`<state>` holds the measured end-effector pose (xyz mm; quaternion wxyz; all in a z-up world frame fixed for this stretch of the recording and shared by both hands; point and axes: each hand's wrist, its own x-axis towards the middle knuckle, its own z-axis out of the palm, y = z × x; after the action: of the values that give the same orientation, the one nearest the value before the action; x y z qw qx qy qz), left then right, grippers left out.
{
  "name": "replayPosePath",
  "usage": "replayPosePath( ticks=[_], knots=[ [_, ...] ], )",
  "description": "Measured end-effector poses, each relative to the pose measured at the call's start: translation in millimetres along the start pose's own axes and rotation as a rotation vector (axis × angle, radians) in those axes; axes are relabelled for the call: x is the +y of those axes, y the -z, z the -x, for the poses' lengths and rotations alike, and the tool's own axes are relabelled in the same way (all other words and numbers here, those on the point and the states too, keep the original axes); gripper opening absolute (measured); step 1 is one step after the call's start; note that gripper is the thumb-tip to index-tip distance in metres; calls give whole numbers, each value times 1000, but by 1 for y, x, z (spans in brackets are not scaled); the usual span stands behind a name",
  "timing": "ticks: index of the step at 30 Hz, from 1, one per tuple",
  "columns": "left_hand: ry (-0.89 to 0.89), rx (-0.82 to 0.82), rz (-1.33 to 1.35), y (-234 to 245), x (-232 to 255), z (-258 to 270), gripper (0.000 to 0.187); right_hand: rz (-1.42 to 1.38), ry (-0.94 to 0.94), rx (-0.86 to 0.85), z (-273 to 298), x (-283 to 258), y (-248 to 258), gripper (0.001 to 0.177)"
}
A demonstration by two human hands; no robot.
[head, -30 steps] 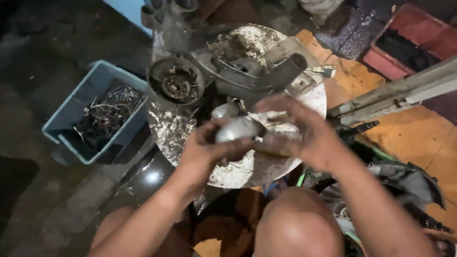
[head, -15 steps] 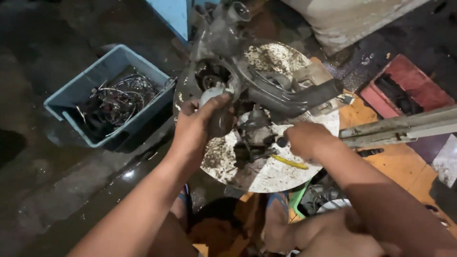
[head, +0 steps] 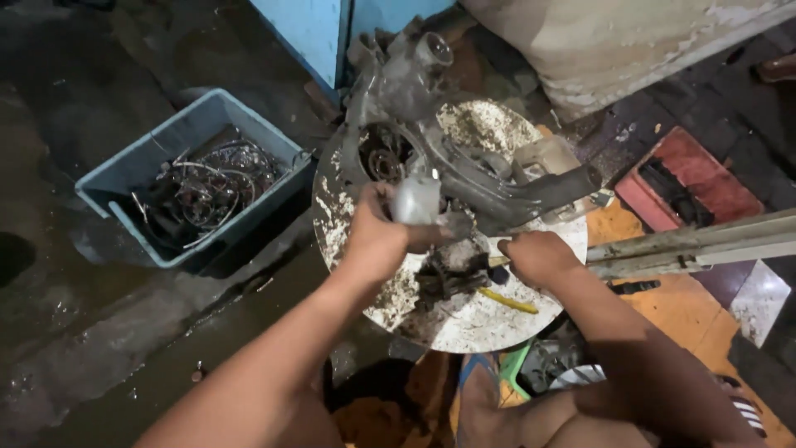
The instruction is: The person scrubs a metal mechanical part with a yellow brush while holding it over a white table. They then pick up a second metal part and scrub it with a different brush, rotating the part to clean different sides.
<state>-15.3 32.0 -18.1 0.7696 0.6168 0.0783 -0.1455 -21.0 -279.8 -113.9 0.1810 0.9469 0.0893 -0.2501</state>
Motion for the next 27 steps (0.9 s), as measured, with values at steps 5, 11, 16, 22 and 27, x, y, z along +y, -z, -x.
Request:
replayPosePath(
  ticks=[5, 11, 16, 22, 27],
  knots=[
    [-87, -69, -23, -12, -2, 6, 82, -97, -115, -59, 45, -14, 63, 39],
    [-136, -56, -224, -13, 12, 7, 81, -559, -130, 114, 97, -6, 101, 36],
    [-71, -104, -410, -23, 34, 19, 82, -870, -68, 443, 115, 16, 110, 7],
    [-247, -155, -587, -30, 22, 16, 64, -1132, 238, 957, 116, -17, 117, 21],
    [-345, -82, -757, -37, -3, 7, 64, -1044, 166, 1141, 101, -24, 125, 13]
  ],
)
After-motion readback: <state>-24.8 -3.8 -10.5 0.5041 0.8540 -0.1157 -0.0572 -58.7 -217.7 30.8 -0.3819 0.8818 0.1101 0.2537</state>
